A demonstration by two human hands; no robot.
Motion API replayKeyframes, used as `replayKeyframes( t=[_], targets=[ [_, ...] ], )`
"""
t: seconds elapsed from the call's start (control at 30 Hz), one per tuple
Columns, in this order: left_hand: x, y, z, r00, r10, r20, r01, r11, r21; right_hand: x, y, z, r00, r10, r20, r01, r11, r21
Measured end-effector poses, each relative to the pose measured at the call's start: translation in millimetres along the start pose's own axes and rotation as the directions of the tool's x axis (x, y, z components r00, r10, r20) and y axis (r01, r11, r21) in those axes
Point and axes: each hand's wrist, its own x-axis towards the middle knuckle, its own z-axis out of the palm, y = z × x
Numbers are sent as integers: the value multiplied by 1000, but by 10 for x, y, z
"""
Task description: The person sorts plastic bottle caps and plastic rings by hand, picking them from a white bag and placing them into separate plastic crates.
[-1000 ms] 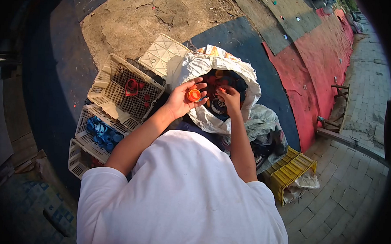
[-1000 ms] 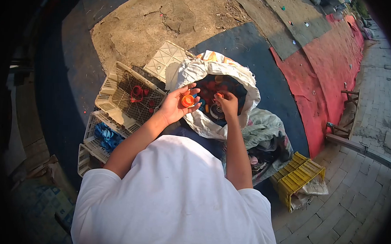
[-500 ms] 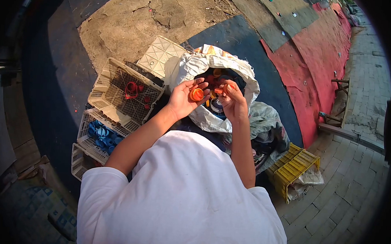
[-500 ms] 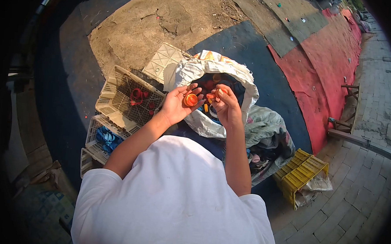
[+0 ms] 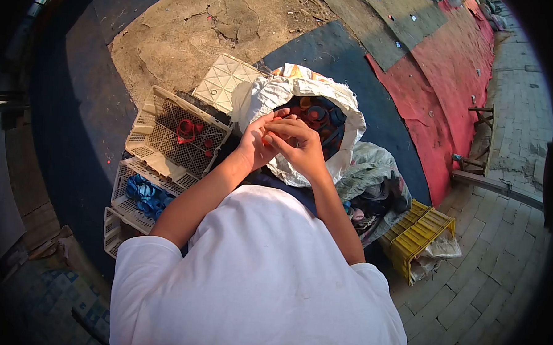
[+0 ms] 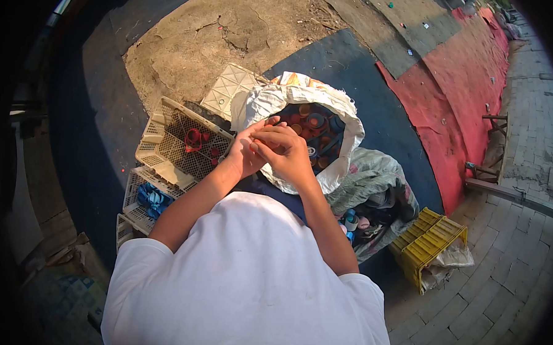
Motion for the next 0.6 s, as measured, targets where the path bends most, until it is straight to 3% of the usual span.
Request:
replayKeyframes(
  t=[0.07,0.17,0.27,0.37,0.4,0.53,0.6],
  targets=[
    [-4,16,-42,1000,17,19,-17,1000,-10,15,-45,10,996,-91,-8,89,987,-138],
    [-28,30,-28,999,39,2,-39,999,-38,37,-78,31,981,-186,-54,178,976,-129],
    [-65,20,-1,997,74,-18,-74,997,-17,24,34,42,982,-2,-186,41,977,208],
    [-134,22,177,994,102,-39,-103,995,-20,57,295,88,934,94,-345,20,950,312],
    [-106,7,147,990,139,8,-139,989,-48,65,397,111,938,112,-329,-4,950,311],
    [-86,-41,159,977,202,-67,-203,979,-5,56,357,392,941,244,-235,2,689,724],
    [-122,-66,271,965,262,-3,-261,964,55,108,259,496,912,293,-288,50,618,785]
  ],
)
